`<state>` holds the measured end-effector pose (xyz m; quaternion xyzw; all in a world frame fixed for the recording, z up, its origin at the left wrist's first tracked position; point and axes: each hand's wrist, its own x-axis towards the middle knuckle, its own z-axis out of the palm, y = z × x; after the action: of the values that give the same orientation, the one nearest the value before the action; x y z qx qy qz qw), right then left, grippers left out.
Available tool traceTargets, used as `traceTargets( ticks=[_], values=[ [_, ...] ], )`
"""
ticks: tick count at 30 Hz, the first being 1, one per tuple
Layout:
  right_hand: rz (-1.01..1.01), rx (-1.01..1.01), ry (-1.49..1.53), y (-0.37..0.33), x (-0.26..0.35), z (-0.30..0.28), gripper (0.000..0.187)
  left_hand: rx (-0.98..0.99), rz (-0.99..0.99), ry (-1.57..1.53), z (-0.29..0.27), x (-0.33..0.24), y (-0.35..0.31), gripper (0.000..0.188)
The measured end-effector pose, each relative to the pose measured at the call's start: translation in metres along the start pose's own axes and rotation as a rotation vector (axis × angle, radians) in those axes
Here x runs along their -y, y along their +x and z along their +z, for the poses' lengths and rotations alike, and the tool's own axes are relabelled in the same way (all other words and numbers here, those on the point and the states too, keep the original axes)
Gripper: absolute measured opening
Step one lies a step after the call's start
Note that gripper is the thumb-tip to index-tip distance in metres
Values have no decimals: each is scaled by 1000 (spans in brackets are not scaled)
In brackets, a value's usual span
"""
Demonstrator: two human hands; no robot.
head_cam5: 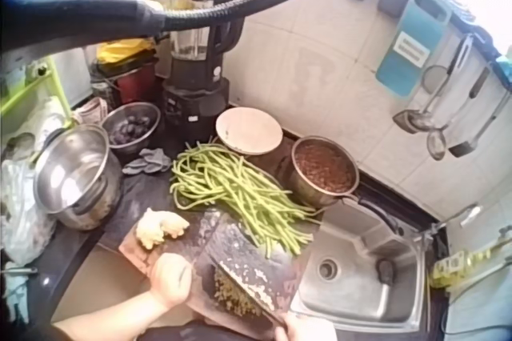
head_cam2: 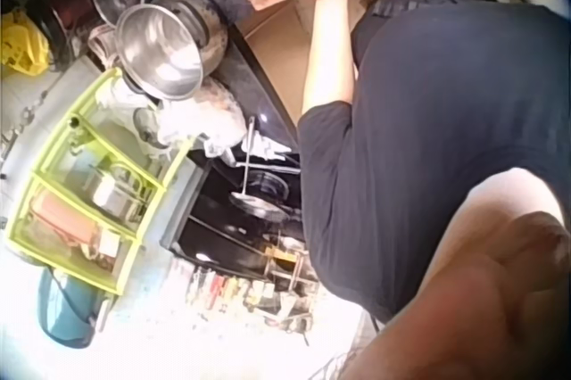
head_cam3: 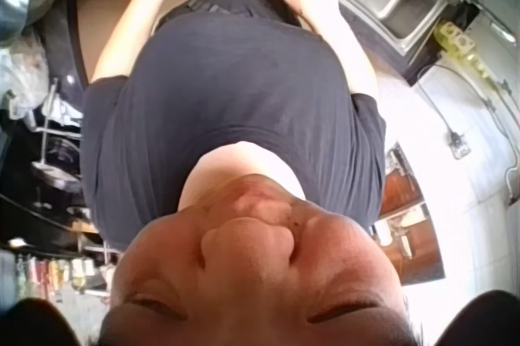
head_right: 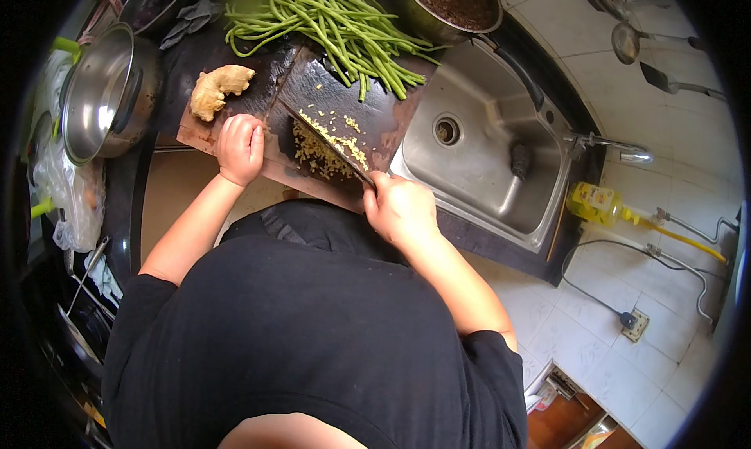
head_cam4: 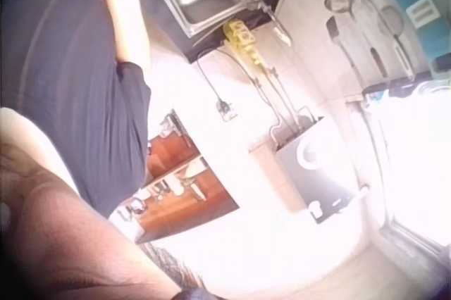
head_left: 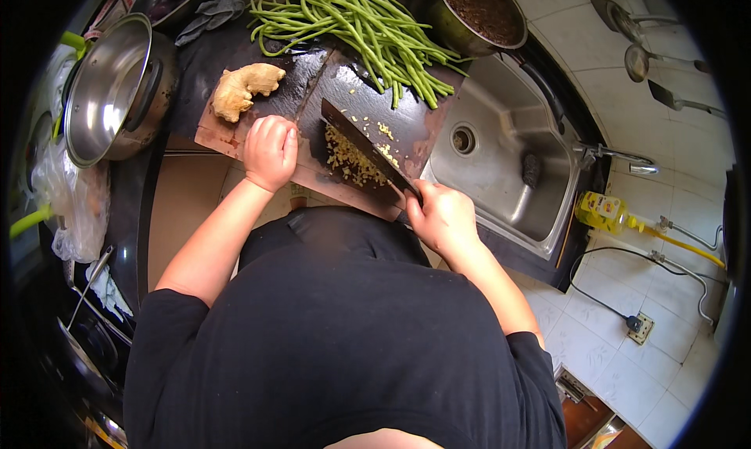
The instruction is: The person slices a piece of ginger root into thin pieces and then minces them into a fine pile on a wooden cutting board using a large cleaver. The person repeatedly gathers the ginger pieces and chops them until they are finely minced.
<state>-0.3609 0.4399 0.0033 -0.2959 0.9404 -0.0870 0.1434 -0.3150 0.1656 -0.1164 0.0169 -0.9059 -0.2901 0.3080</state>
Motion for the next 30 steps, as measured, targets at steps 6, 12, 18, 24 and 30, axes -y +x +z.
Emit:
traceTargets(
  ticks=[6,12,18,24,30],
  values=[
    [-24,20,16,2,3,3,19,-10,-3,-6,0,1,-2,2],
    [-18,32,5,0,6,-3,21,-11,-4,-7,0,2,-2,2],
    [61,50,43,1,3,-13,21,7,-45,-33,0,2,-1,2],
    [107,26,47,-2,-5,-7,22,156,-21,7,14,-3,29,13],
    [216,-195,146,-5,-10,-5,18,315,47,208,50,-2,57,37]
  ],
)
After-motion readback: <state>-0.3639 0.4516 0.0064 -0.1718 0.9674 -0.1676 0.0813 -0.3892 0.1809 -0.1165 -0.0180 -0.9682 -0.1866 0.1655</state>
